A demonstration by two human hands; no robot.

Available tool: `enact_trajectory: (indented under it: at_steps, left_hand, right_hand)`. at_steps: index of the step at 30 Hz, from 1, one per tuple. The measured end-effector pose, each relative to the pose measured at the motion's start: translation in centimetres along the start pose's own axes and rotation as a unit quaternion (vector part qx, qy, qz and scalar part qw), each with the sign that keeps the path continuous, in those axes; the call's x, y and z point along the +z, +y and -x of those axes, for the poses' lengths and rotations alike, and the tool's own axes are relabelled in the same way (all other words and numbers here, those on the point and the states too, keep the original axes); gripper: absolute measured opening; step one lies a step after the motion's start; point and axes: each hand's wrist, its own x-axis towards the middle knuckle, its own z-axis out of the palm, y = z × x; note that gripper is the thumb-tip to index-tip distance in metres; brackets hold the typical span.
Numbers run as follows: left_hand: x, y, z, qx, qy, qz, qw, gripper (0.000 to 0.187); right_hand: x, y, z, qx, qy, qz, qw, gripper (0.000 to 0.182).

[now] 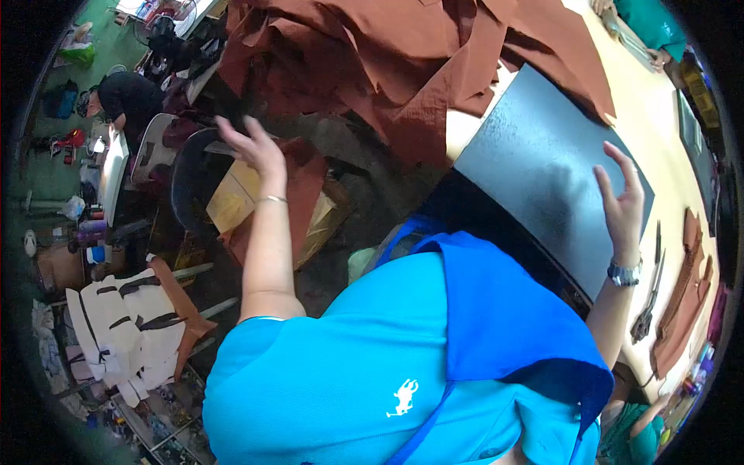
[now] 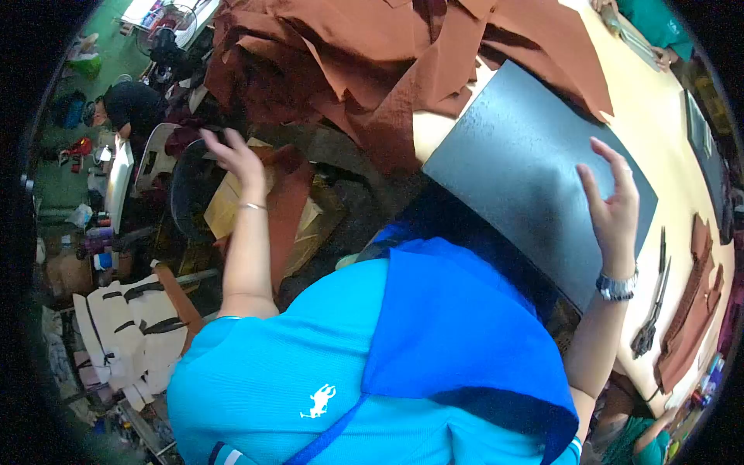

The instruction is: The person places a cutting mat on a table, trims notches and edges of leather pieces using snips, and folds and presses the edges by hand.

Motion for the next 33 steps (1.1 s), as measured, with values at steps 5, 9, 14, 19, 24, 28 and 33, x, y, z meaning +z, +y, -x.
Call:
enact_trajectory:
  at_steps: [5,9,14,19,24,28,33]
  left_hand:
    - [-2.3,-9.7,13.9,-0.01,-0.403,-0.352,0.845,0.078]
    - [-2.6,-12.3,12.4,0.035,-0.377,-0.341,0.86,0.079]
    - [1.0,-11.0,7.1,-0.001,-0.359,-0.385,0.85,0.073]
    - [2.4,-22.5,8.8,-0.074,-0.282,-0.17,0.941,0.044]
    - [-4.6,-21.9,13.6,-0.231,-0.012,-0.069,0.971,0.032]
    - [-5.6,-19.8,13.6,-0.38,0.108,0.079,0.915,0.033]
    - [-3.3,-17.6,10.1,-0.336,0.056,0.071,0.937,0.035]
  right_hand:
    - [4.1,2.9,1.0,0.031,-0.04,0.05,0.997,0.036]
    - [5.3,3.3,0.8,0.021,-0.024,0.09,0.995,0.034]
    - [6.3,3.0,0.6,0.025,-0.001,0.138,0.99,0.033]
    - [6.2,3.0,0.5,0.025,-0.002,0.141,0.99,0.031]
    - [6.4,2.4,0.4,0.049,-0.003,0.145,0.988,0.031]
    - [6.4,3.0,0.4,0.048,-0.009,0.154,0.987,0.03]
    - [6.4,2.9,0.4,0.047,-0.014,0.16,0.986,0.03]
